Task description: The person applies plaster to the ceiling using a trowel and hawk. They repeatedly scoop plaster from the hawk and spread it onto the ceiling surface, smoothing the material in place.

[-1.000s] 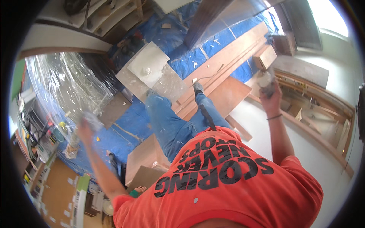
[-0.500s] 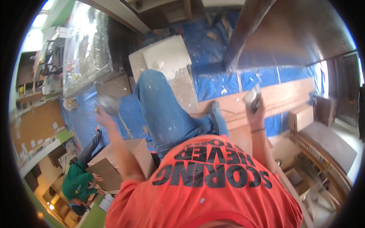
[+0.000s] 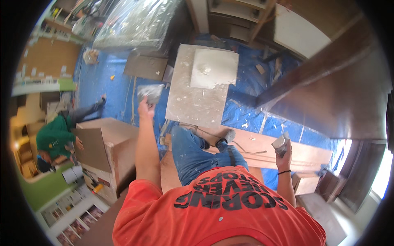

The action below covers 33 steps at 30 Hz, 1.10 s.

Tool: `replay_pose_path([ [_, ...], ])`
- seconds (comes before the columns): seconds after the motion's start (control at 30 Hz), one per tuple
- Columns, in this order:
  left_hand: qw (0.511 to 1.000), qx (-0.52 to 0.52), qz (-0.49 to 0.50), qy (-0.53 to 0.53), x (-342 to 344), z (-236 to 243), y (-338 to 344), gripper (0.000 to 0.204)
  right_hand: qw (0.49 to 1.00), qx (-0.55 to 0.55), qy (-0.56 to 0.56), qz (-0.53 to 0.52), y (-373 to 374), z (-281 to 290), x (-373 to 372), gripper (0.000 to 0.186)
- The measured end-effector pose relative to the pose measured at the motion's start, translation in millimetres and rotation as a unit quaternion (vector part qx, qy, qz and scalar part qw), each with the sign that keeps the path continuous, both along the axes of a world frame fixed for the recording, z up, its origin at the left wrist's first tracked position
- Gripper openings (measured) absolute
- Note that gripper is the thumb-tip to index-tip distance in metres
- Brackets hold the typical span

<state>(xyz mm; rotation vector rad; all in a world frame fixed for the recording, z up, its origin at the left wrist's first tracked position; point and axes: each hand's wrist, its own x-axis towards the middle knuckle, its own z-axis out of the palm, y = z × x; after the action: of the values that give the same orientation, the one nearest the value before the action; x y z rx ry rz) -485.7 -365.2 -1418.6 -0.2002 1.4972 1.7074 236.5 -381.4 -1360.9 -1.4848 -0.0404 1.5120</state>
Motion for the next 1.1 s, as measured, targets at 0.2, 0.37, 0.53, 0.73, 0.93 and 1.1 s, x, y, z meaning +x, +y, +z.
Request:
replay_pose_path([
  [0.2,0.985,0.083,-0.114,-0.104,80,-76,-47,0.032,0.981,0.003,-0.010,0.192,136,-34,-66,0.056],
  [0.37,0.992,-0.104,-0.018,-0.065,135,-170,-94,0.039,0.935,0.061,-0.032,0.347,273,-73,-179,0.050],
  [0.53,0.968,-0.137,0.041,-0.204,163,-217,-81,0.043,0.860,0.059,-0.118,0.493,426,-141,-293,0.060],
  [0.73,0.980,-0.048,0.139,-0.133,173,-259,-63,0.054,0.755,0.137,-0.072,0.637,547,-270,-392,0.057],
  [0.93,0.960,-0.053,0.258,-0.096,176,-258,-45,0.048,0.649,0.113,-0.248,0.711,564,-309,-415,0.066],
  [1.1,0.976,-0.013,0.203,-0.083,146,-194,-31,0.045,0.713,0.127,-0.064,0.686,547,-251,-351,0.082],
])
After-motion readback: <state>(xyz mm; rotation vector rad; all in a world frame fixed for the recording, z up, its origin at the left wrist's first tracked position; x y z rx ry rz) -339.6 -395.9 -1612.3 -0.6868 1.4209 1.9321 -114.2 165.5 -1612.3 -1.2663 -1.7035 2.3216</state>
